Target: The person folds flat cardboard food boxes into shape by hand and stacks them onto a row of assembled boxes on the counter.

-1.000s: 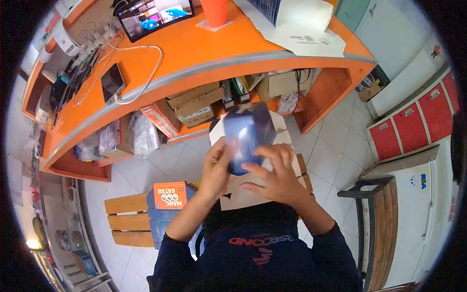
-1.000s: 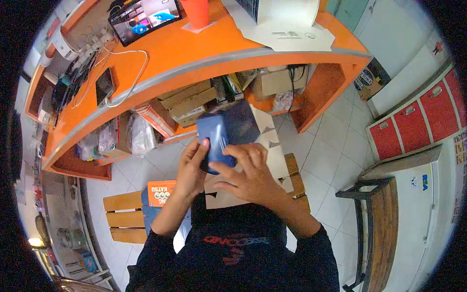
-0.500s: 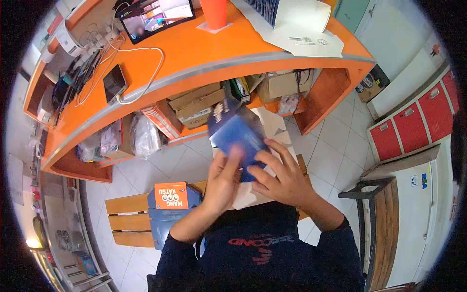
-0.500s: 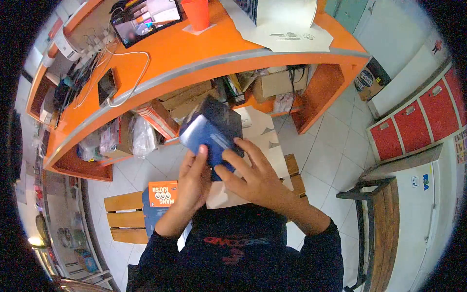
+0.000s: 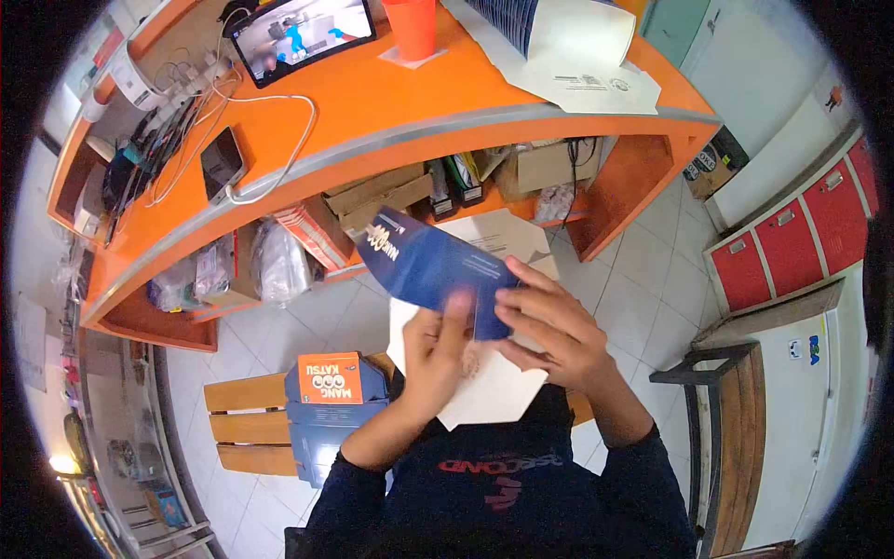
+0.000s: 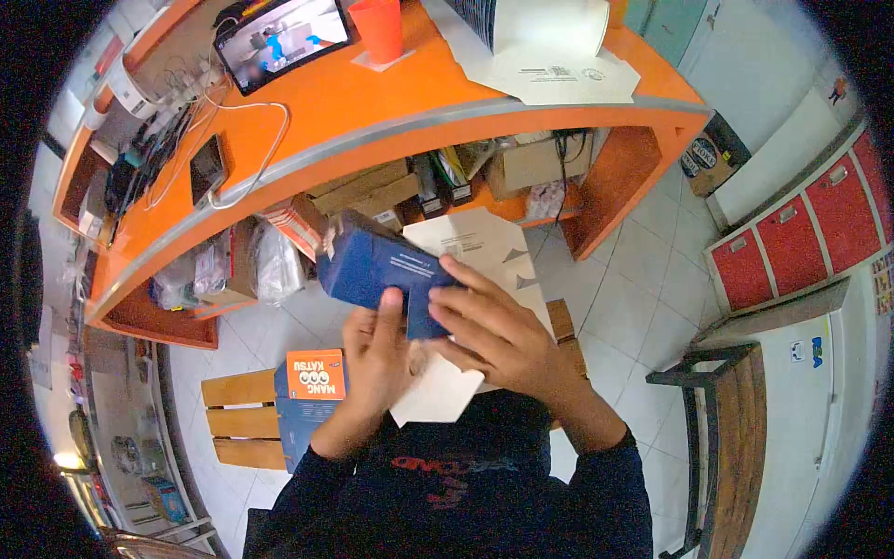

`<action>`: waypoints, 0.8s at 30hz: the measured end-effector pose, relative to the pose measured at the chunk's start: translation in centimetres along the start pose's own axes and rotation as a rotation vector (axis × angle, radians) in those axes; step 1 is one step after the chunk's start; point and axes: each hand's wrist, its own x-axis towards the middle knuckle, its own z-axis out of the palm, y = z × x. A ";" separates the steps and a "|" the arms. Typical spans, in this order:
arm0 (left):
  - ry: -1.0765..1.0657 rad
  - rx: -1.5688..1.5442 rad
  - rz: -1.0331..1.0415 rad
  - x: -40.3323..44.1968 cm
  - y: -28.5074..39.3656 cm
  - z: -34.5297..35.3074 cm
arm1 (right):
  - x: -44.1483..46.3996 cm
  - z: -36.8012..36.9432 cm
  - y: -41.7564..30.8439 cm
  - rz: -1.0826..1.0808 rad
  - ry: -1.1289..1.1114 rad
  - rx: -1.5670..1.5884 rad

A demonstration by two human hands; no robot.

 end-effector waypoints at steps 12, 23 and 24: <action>-0.171 0.142 0.083 1.1 -1.0 4.4 | 0.0 -2.1 0.5 0.053 0.276 -0.297; -0.687 0.882 1.119 10.3 4.2 16.0 | 4.2 -13.6 7.5 0.149 0.488 -0.060; -0.682 0.822 1.167 10.9 5.0 16.7 | 5.2 -15.1 8.9 0.194 0.575 -0.057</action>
